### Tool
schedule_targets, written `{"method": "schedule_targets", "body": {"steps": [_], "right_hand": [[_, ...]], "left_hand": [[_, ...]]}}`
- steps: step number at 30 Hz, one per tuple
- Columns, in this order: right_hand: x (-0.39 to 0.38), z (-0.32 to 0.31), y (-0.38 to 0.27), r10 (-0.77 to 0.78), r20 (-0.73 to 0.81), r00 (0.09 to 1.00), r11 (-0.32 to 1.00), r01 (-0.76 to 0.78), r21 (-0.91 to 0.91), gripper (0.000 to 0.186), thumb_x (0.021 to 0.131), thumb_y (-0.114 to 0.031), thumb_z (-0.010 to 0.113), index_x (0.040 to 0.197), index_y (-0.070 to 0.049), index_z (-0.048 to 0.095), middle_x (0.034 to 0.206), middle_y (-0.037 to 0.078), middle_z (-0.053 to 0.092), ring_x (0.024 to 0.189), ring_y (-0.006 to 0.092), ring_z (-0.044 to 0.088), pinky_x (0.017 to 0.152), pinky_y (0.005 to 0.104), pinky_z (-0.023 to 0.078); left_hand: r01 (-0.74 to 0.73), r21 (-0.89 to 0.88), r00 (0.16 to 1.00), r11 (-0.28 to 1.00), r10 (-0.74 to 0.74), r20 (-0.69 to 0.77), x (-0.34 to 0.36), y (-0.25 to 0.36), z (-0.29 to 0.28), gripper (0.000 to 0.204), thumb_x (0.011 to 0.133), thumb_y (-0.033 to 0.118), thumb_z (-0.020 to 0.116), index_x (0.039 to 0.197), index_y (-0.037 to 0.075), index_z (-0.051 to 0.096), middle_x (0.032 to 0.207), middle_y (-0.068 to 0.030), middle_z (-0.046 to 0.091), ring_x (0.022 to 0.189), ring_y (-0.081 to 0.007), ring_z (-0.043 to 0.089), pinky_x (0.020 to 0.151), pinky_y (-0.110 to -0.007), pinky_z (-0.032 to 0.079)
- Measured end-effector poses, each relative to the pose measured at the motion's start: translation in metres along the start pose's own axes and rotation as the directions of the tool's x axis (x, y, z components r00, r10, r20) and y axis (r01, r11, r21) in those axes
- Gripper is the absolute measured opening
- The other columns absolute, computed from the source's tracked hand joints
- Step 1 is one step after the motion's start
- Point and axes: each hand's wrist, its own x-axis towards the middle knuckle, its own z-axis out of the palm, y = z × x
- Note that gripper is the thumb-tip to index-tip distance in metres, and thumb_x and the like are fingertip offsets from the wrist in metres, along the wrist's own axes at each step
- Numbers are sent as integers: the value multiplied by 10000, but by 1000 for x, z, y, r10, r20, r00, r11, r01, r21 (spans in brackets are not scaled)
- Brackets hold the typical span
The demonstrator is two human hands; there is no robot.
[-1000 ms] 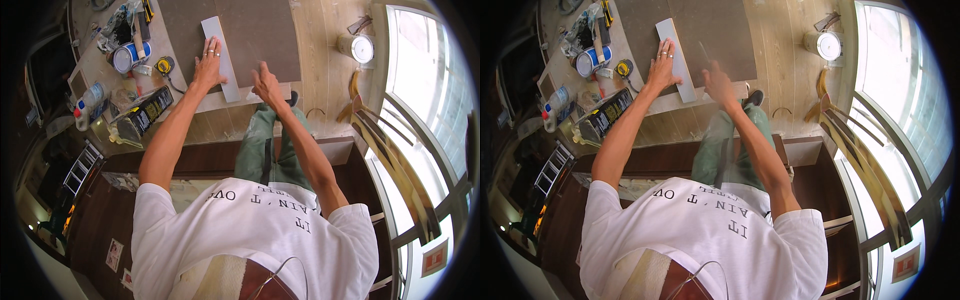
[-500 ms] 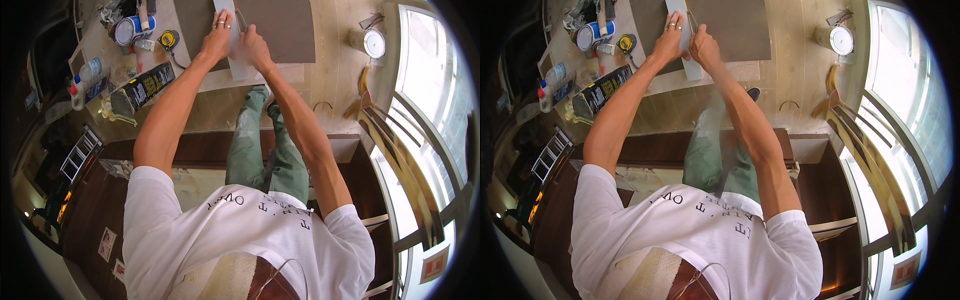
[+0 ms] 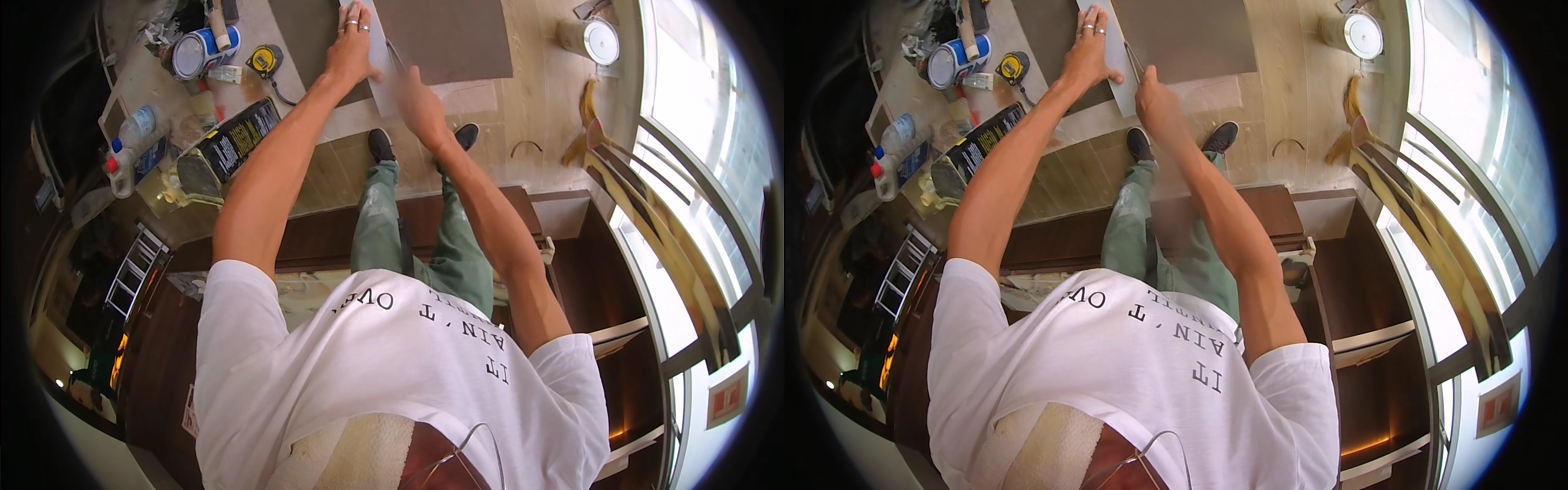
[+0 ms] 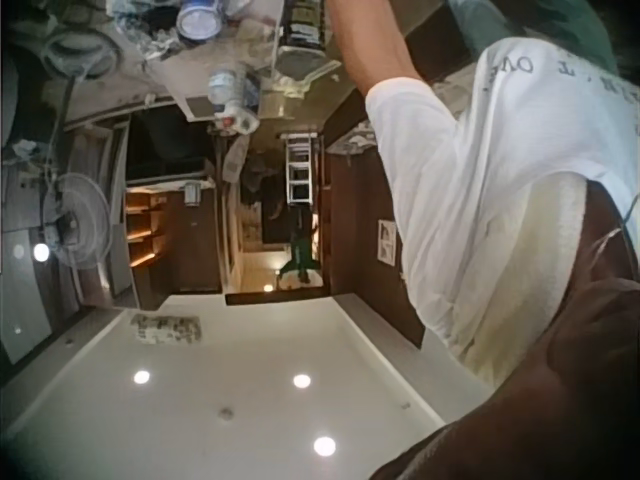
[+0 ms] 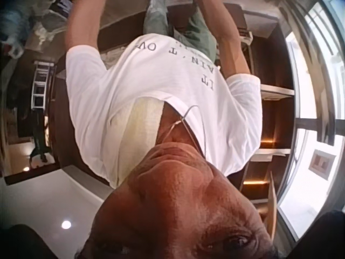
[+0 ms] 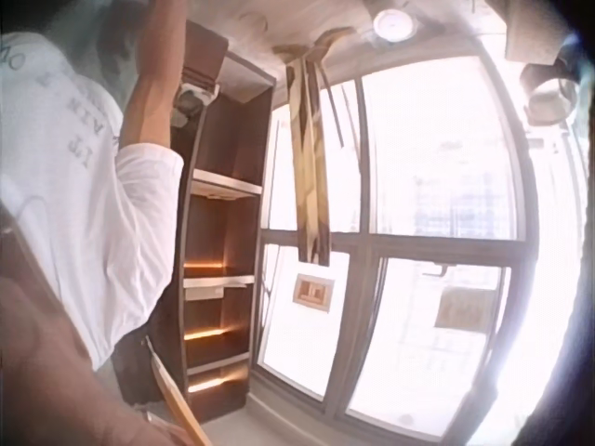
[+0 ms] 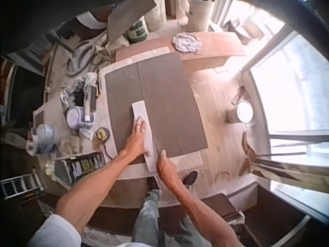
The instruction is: The person uses a utility knife to cut a strip of white material along a straight edge on a workbench. They then lift a brown sheet, move it, and place it back down before continuing to cut and handle the material.
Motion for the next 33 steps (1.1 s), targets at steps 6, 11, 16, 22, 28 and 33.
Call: {"method": "schedule_targets", "body": {"steps": [6,11,16,22,28,33], "right_hand": [[-66,6,18,22,-33,999,998,-24,-66,150,955,-108,492,1057,-26,419,753,262,602,734,479,589,617,551,426],[-90,13,28,72,-69,995,994,-77,-82,163,946,-113,508,1062,-25,436,748,255,598,751,477,593,632,545,441],[-85,11,48,-18,-46,999,994,13,-109,208,948,-132,516,1109,-18,450,721,248,599,702,475,598,598,552,452],[0,-3,0,-18,-104,994,996,9,-84,193,963,-199,516,1011,-30,436,734,255,636,711,472,632,607,558,493],[68,3,-25,-26,-86,996,996,18,-91,255,931,-205,562,1030,-25,412,754,259,658,762,480,651,668,567,515],[64,3,-27,-12,-34,999,990,7,-143,259,922,-180,564,1045,-29,394,789,259,666,806,474,655,685,555,514]], "left_hand": [[11,20,1000,1000,-12,9,2,1,2,1378,435,236,986,1507,-58,170,1601,-219,105,1473,-377,191,1156,-404,362],[8,2,1000,1000,-8,8,2,-3,1,1384,446,258,985,1511,-58,159,1605,-216,101,1481,-380,168,1172,-412,335],[-74,48,994,996,77,-80,6,-19,27,1384,439,254,965,1530,-22,158,1615,-176,125,1503,-349,93,1203,-405,295],[-62,62,996,996,66,-60,10,-21,26,1371,457,243,959,1533,-13,149,1618,-169,115,1503,-346,88,1204,-409,293],[-97,72,981,993,108,-163,16,-33,39,1223,545,148,902,1525,5,185,1612,-139,148,1502,-340,113,1166,-411,367],[-101,77,983,992,111,-143,19,-35,41,1338,454,215,958,1520,-16,183,1611,-164,139,1495,-357,126,1174,-424,351]]}}
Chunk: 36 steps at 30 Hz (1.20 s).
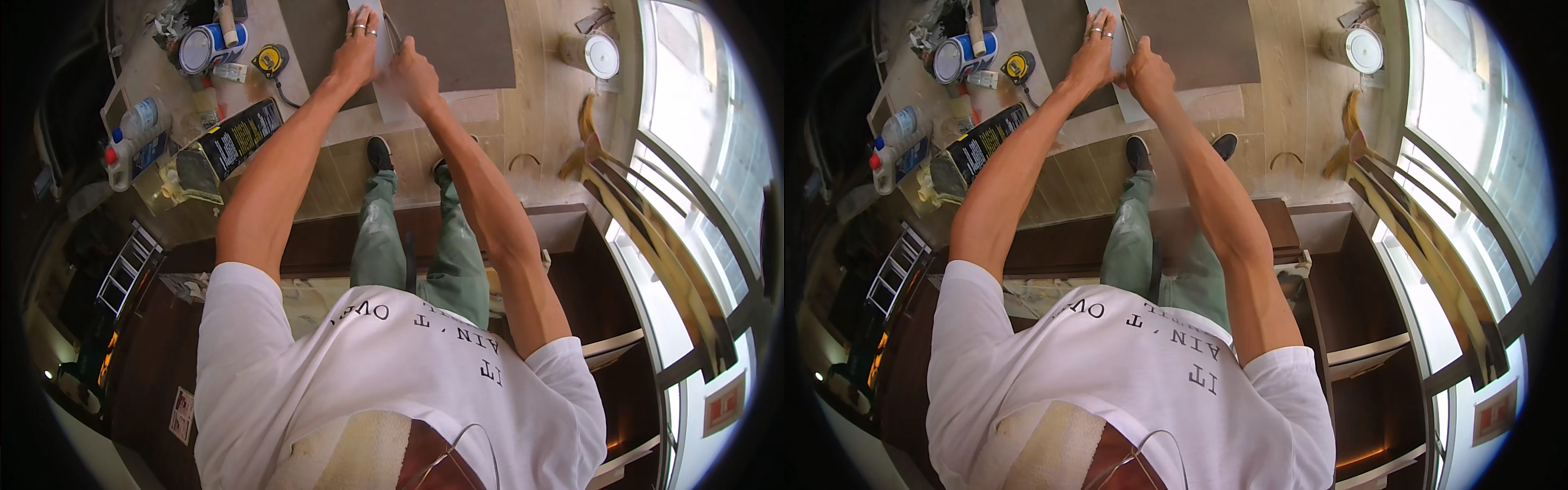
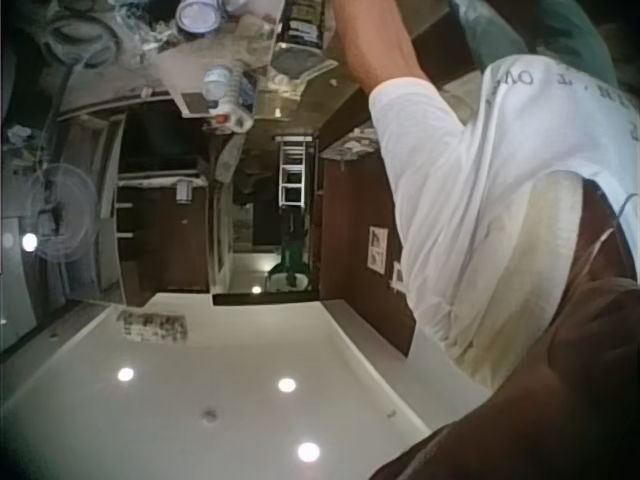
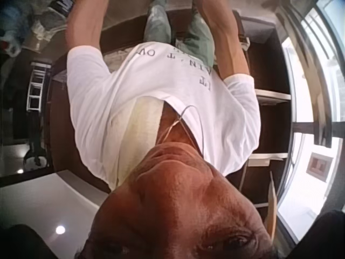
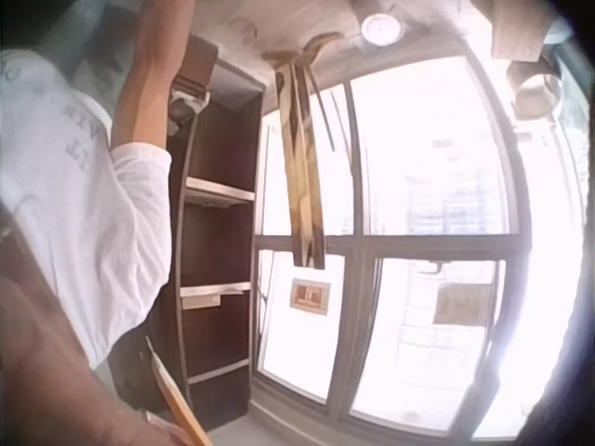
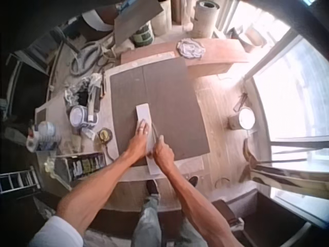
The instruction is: The person uses a utility knife to cut a strip of white material along a straight edge on a workbench. They then lift a brown sheet, move it, and place it back down before continuing to cut and handle the material.
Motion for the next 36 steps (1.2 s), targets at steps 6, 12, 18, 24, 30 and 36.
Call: {"method": "schedule_targets", "body": {"steps": [6,12,18,24,30,36], "right_hand": [[-62,3,21,78,32,996,995,-80,67,192,944,-127,528,1037,-29,391,776,268,626,774,475,625,652,549,467],[-136,10,48,18,-27,999,998,-16,54,154,961,-137,486,1044,-28,417,753,273,606,719,489,590,628,565,437],[-144,19,59,0,-35,999,999,1,34,224,958,-160,504,1109,-14,428,749,276,617,722,491,601,622,581,449],[-160,15,54,134,24,991,991,-134,2,184,964,-183,495,1060,-30,461,791,259,640,756,474,623,655,565,474],[-126,-15,39,108,24,994,992,-109,69,306,956,-191,515,1177,5,432,776,322,625,752,521,603,648,601,452],[-3,-24,-2,15,-29,999,999,-14,28,198,944,-174,504,1052,-25,429,783,286,646,769,495,634,673,577,493]], "left_hand": [[56,-37,995,998,-53,79,-4,16,-21,1327,454,225,960,1516,-11,201,1612,-154,137,1501,-346,104,1176,-414,351],[50,-74,996,996,-44,72,-6,16,-23,1357,461,222,961,1530,-13,159,1617,-150,125,1504,-337,90,1194,-407,320],[76,-40,989,996,-71,131,-4,22,-32,1382,453,225,967,1534,-13,141,1625,-154,91,1508,-333,60,1200,-396,305],[68,-42,991,997,-63,118,-4,20,-31,1413,440,243,973,1530,-33,118,1621,-176,71,1507,-345,45,1209,-393,285],[50,-62,993,997,-43,107,-4,14,-23,1422,437,229,976,1535,-20,106,1622,-175,76,1508,-350,34,1196,-396,308],[76,-67,991,995,-68,117,-1,19,-29,1381,455,164,961,1540,-2,123,1633,-128,75,1512,-318,45,1178,-385,347]]}}
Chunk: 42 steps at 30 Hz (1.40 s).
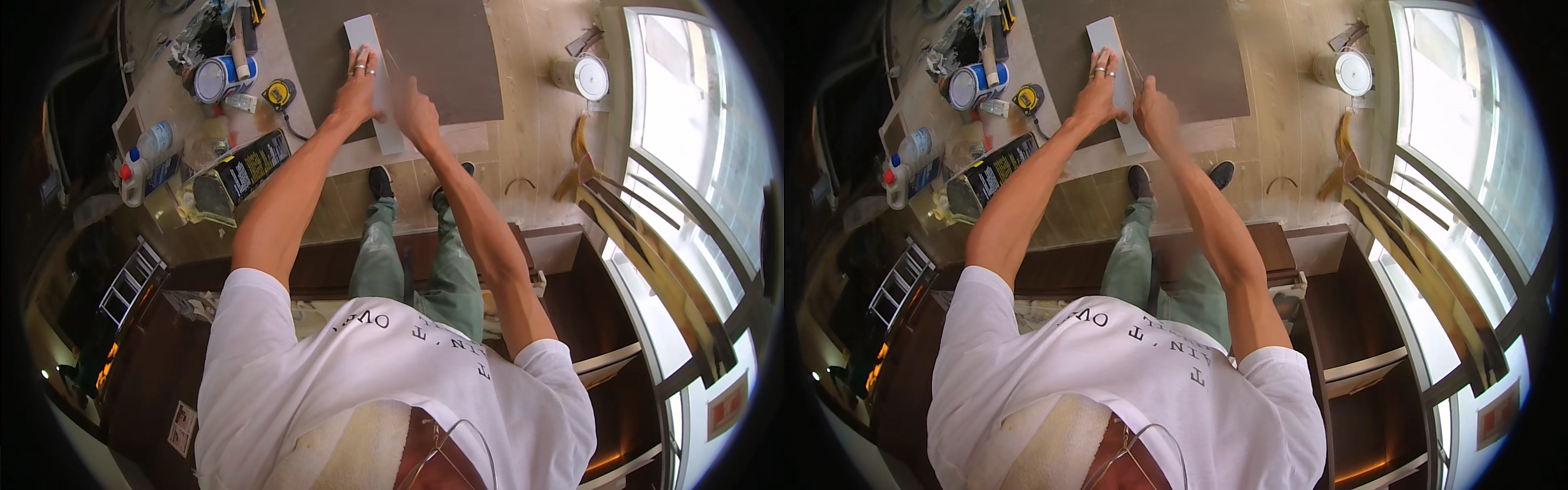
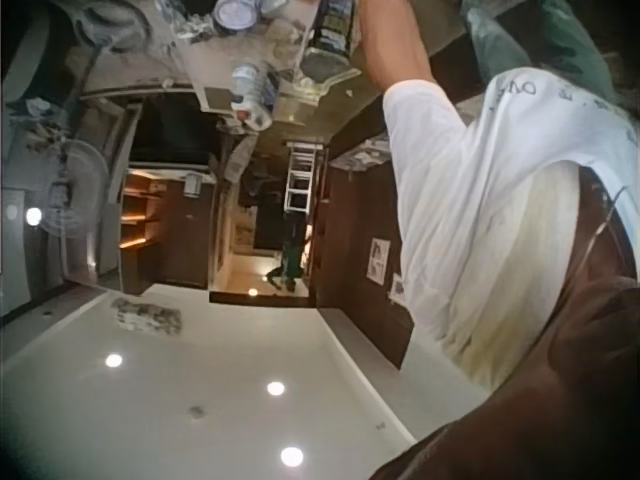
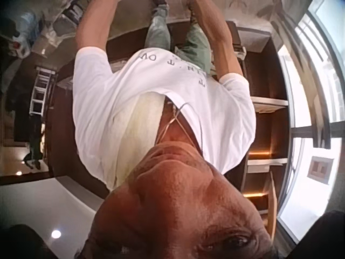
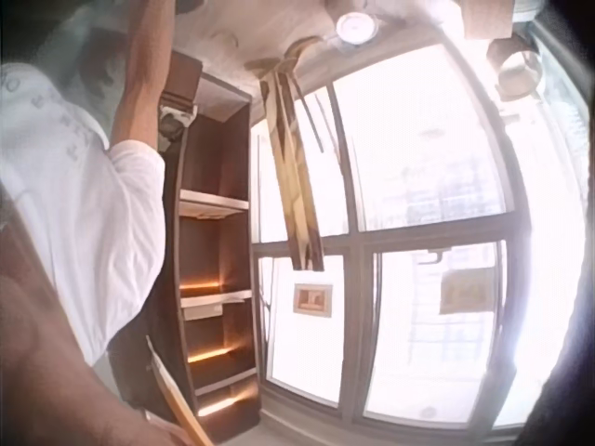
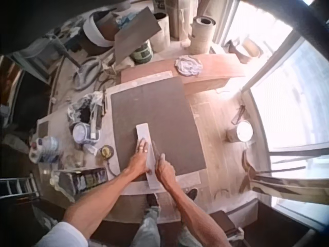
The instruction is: The person uses a utility knife to cut a strip of white material along a straight edge on a workbench. They then lift a brown sheet, move it, and place it back down before continuing to cut and handle the material.
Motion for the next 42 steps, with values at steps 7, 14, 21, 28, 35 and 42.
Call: {"method": "schedule_targets", "body": {"steps": [7,14,21,28,35,42], "right_hand": [[30,10,-9,85,107,991,996,-82,-30,165,942,-168,440,1026,-28,418,834,302,662,828,518,637,739,592,499],[-35,17,10,69,74,995,997,-70,16,143,959,-129,433,1048,-21,402,797,306,638,786,520,623,692,600,468],[-132,29,53,38,26,999,999,-38,0,186,968,-150,483,1075,-8,428,713,256,609,700,488,604,629,557,456],[-143,43,57,54,-29,998,998,-55,-33,184,962,-154,503,1083,-24,453,728,238,619,696,458,615,608,554,456],[-154,37,59,115,16,993,992,-115,42,230,947,-159,542,1105,-23,445,745,252,618,725,464,620,622,562,464],[-131,26,52,18,-38,999,999,-16,44,237,952,-166,538,1107,-21,433,763,271,619,737,471,622,618,575,454]], "left_hand": [[6,-6,1000,1000,-6,-20,0,-3,8,1347,473,120,950,1538,4,133,1628,-123,93,1509,-326,67,1152,-401,391],[-4,8,1000,1000,4,-1,-3,-1,1,1391,427,210,965,1523,-40,146,1612,-176,115,1500,-363,86,1189,-400,323],[-44,8,998,999,44,-54,-1,-3,6,1387,438,224,968,1525,-42,148,1608,-179,122,1500,-360,87,1197,-401,310],[-33,24,999,999,34,-21,-1,-1,0,1374,444,230,971,1520,-46,163,1608,-178,121,1502,-357,78,1208,-402,287],[-21,9,1000,1000,21,4,-2,1,-2,1389,449,233,971,1525,-38,135,1614,-177,101,1505,-349,60,1214,-396,273],[-12,-1,1000,1000,12,8,-3,-4,2,1415,435,225,972,1534,-20,115,1621,-173,66,1505,-359,46,1190,-397,326]]}}
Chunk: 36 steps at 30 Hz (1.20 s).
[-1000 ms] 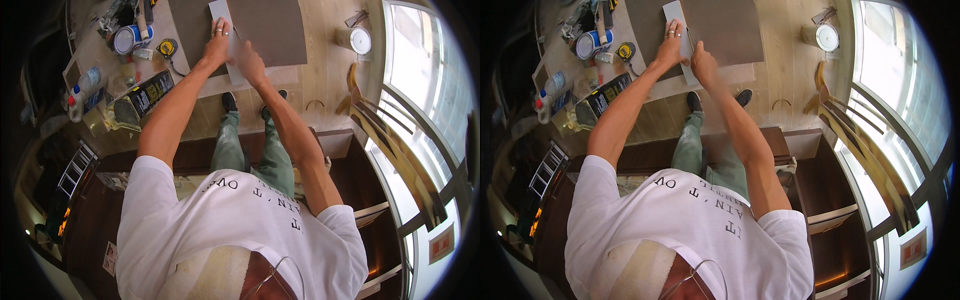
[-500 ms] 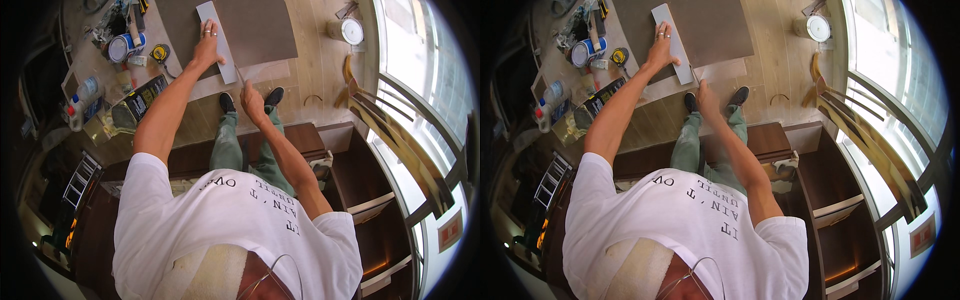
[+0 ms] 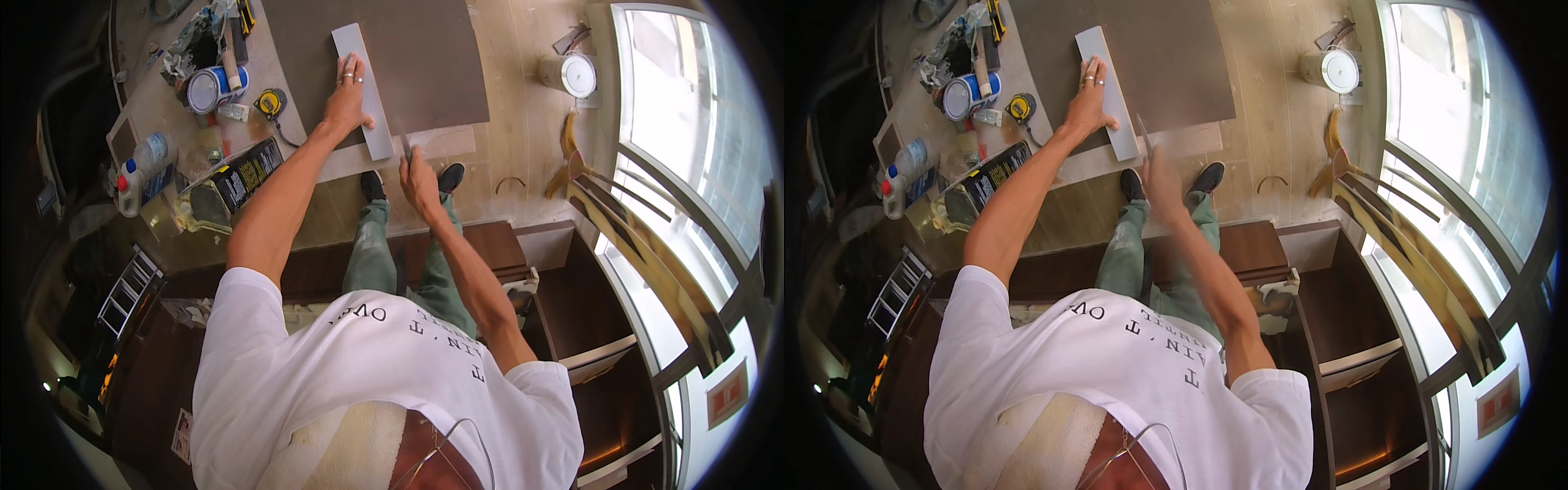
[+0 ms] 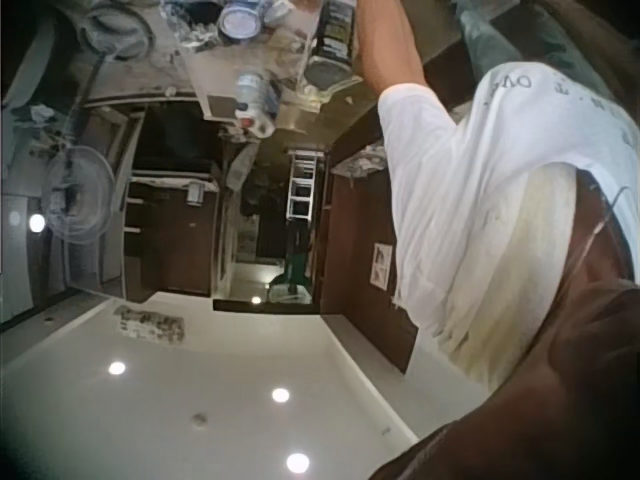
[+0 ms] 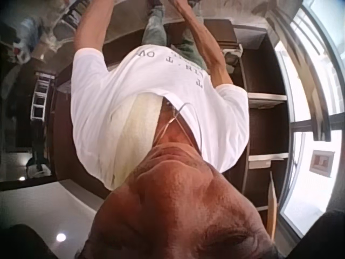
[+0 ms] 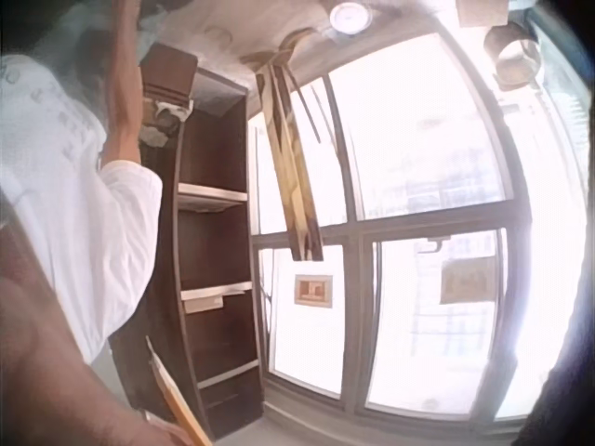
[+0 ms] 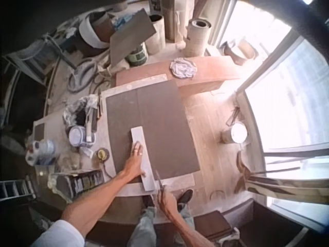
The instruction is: The person uses a utility knife to cut a strip of white material along a straight edge on a workbench. They then lift a brown sheet, move it, and place it back down before continuing to cut and handle the material.
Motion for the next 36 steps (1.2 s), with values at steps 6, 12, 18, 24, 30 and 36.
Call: {"method": "schedule_targets", "body": {"steps": [6,12,18,24,30,36], "right_hand": [[141,-15,-54,16,47,999,999,-14,-39,200,943,-190,498,1033,-28,424,776,304,638,755,507,628,662,586,497],[163,-8,-59,113,184,976,993,-104,-59,358,909,-246,534,1189,-57,417,933,329,655,930,526,619,800,583,492],[62,-4,-25,-77,41,996,990,72,123,165,927,-70,512,1058,-19,424,768,275,618,754,500,607,658,590,439],[-1,0,-1,169,163,972,984,-156,-89,182,955,-148,486,1075,-17,448,804,275,630,795,493,615,675,577,459],[-21,-7,9,232,240,943,972,-222,-72,296,940,-193,547,1172,-34,458,824,312,641,796,522,609,695,591,474],[69,-77,40,-27,-232,972,999,21,-27,290,880,-208,647,1113,-46,583,919,238,653,849,439,632,701,472,490]], "left_hand": [[8,-11,1000,1000,-8,8,4,2,-4,1375,446,182,961,1533,-8,141,1626,-138,82,1508,-335,50,1184,-394,341],[0,-23,1000,1000,-1,-16,4,-1,4,1367,444,149,955,1531,-10,142,1627,-134,80,1509,-330,51,1178,-387,354],[-6,-16,999,1000,5,-43,2,-4,6,1389,435,198,966,1534,-2,141,1626,-134,90,1508,-335,54,1172,-383,364],[-25,-8,999,1000,24,-32,3,-4,5,1369,437,213,966,1522,-24,166,1616,-159,107,1502,-350,79,1186,-396,334],[-23,-7,999,1000,23,-49,-1,-1,1,1384,421,207,972,1523,-21,168,1621,-153,103,1504,-351,70,1169,-401,367],[-13,-8,999,1000,12,-42,-3,-2,2,1388,435,204,968,1533,-4,146,1626,-133,95,1507,-325,71,1165,-392,377]]}}
